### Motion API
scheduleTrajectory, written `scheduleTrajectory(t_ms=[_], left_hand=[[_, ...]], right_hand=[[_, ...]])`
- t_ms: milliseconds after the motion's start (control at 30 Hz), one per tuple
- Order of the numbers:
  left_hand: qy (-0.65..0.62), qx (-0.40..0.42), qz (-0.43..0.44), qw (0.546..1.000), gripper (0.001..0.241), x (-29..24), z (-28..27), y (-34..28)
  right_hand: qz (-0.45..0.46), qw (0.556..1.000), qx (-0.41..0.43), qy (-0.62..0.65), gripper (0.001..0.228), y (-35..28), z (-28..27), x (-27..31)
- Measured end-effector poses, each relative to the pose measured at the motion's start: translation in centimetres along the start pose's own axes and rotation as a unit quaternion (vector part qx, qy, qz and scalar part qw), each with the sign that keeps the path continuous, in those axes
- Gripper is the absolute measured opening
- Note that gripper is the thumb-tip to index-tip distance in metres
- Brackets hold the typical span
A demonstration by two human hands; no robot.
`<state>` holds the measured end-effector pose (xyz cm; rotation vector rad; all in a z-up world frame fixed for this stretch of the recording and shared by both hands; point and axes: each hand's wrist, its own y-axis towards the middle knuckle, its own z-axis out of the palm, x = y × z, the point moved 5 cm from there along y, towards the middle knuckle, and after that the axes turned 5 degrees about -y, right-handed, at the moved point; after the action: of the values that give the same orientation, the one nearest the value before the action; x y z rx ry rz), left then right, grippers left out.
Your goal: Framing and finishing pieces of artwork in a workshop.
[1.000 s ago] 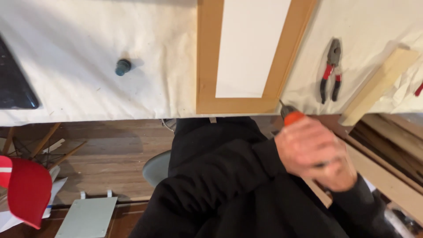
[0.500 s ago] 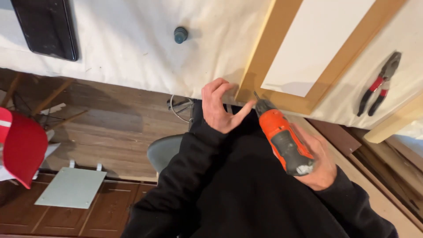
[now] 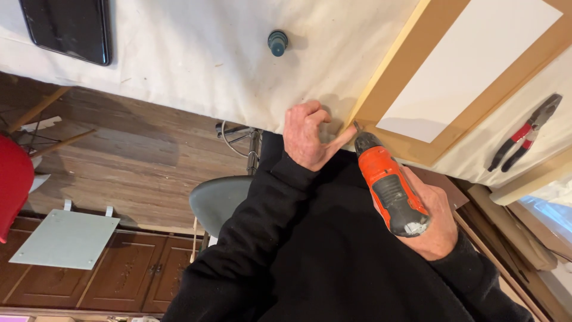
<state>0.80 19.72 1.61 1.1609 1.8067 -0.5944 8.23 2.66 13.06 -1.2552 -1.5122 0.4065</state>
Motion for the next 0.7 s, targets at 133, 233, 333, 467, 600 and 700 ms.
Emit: scheduleTrajectory(t_ms=[133,233,333,467,600,700], left_hand=[[0.0,0.018,0.005,1.0,0.062,0.4,0.2,0.0],[0.0,0.019,0.008,1.0,0.061,0.4,0.4,0.0],[0.003,0.015,0.006,1.0,0.06,0.5,0.5,-0.1],[0.001,0.022,0.005,1.0,0.059,1.0,0.9,-0.6],[-0.043,0.047,0.022,0.998,0.057,-0.3,-1.5,0.4],[-0.165,0.038,0.033,0.985,0.04,-2.1,-3.3,1.3]], right_hand=[[0.003,1.0,0.001,-0.014,0.047,0.1,0.2,0.2],[0.014,1.0,0.003,-0.024,0.048,0.0,0.2,0.1],[0.023,0.999,0.003,-0.026,0.047,0.0,0.4,0.2],[0.003,0.999,-0.011,-0.047,0.046,0.3,0.5,0.6],[-0.011,0.996,-0.02,-0.081,0.046,0.4,0.3,1.0],[0.002,0.993,-0.01,-0.114,0.046,0.5,0.2,0.6]])
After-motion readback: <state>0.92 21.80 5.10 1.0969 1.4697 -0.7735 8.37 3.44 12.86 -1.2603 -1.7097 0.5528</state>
